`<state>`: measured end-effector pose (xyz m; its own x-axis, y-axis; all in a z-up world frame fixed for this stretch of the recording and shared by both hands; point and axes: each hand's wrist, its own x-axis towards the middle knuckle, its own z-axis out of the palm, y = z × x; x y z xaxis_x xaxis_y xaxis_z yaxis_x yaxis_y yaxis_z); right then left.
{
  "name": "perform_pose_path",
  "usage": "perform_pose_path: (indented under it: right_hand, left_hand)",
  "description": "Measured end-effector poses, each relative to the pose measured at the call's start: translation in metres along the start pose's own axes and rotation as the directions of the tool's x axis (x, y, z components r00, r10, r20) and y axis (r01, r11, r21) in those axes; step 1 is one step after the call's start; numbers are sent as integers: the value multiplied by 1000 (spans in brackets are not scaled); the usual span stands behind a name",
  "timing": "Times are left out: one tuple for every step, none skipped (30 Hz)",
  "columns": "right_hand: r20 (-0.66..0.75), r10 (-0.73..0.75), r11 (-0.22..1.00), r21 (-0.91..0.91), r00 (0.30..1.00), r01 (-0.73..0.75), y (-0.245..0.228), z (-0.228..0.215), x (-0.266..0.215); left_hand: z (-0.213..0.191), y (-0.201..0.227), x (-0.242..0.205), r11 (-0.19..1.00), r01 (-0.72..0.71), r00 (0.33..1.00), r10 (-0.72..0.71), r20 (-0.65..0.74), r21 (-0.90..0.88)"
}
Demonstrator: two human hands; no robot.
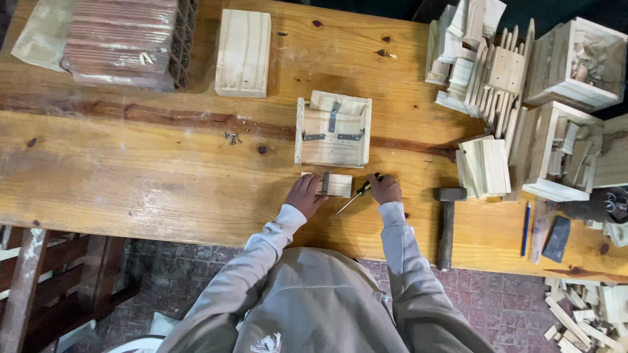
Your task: The person assembles a small wooden box by placing a bracket onto the wood and then screwing in small screws using a screwdriver.
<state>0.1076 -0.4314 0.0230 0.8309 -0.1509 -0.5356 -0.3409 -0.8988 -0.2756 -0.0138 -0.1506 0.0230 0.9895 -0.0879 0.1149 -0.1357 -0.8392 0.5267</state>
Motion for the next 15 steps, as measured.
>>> perform_pose_path:
  right_hand:
    - [-2,-36,999,29,999,36,7,1,5]
    - [-1,-34,999,29,999,34,8,-9,-5]
    - [-30,-59,996,67,998,61,9,-19,-16]
    - [-61,-84,990,104,995,90,8,-29,-26]
    - [-62,-83,991,104,995,89,-9,-53,-50]
    - [-95,-119,985,112,988,129,-25,-75,-75]
    - [-129,-153,979,118,980,169,-41,-97,-101]
    - [-128,-150,979,119,980,166,-53,-109,-115]
    - [-173,-244,956,123,954,267,-66,-120,-130]
    - [-217,-335,923,121,917,365,-78,-131,-144]
    - [-215,-333,924,121,918,363,-85,-127,-144]
    - [-241,-397,901,83,886,426,-93,-124,-144]
    - [-264,-459,873,43,848,486,-100,-121,-143]
    - [-265,-458,874,43,849,484,-102,-114,-138]
    - [-262,-482,865,10,836,502,-104,-107,-134]
  left_hand:
    - [-3,10,4,998,23,998,-20,55,-50]
    - [-7,15,8,998,23,998,-20,57,-52]
    - [-11,19,11,991,72,995,-64,75,-113]
    - [-16,23,15,978,121,990,-106,94,-172]
    - [-6,17,14,978,121,990,-106,94,-172]
    - [5,11,13,972,103,995,-98,35,-213]
    - [15,4,12,964,83,995,-92,-24,-252]
    - [21,0,14,964,83,996,-91,-21,-252]
    - [26,-5,15,957,-10,991,-29,-130,-291]
    - [31,-9,16,942,-104,970,25,-242,-319]
    - [33,-9,15,942,-102,971,24,-239,-321]
    - [34,-10,16,938,-140,955,42,-295,-318]
    - [35,-10,17,933,-177,935,60,-350,-313]
    - [33,-7,16,932,-178,935,60,-349,-315]
    - [32,-3,16,925,-81,953,-37,-300,-372]
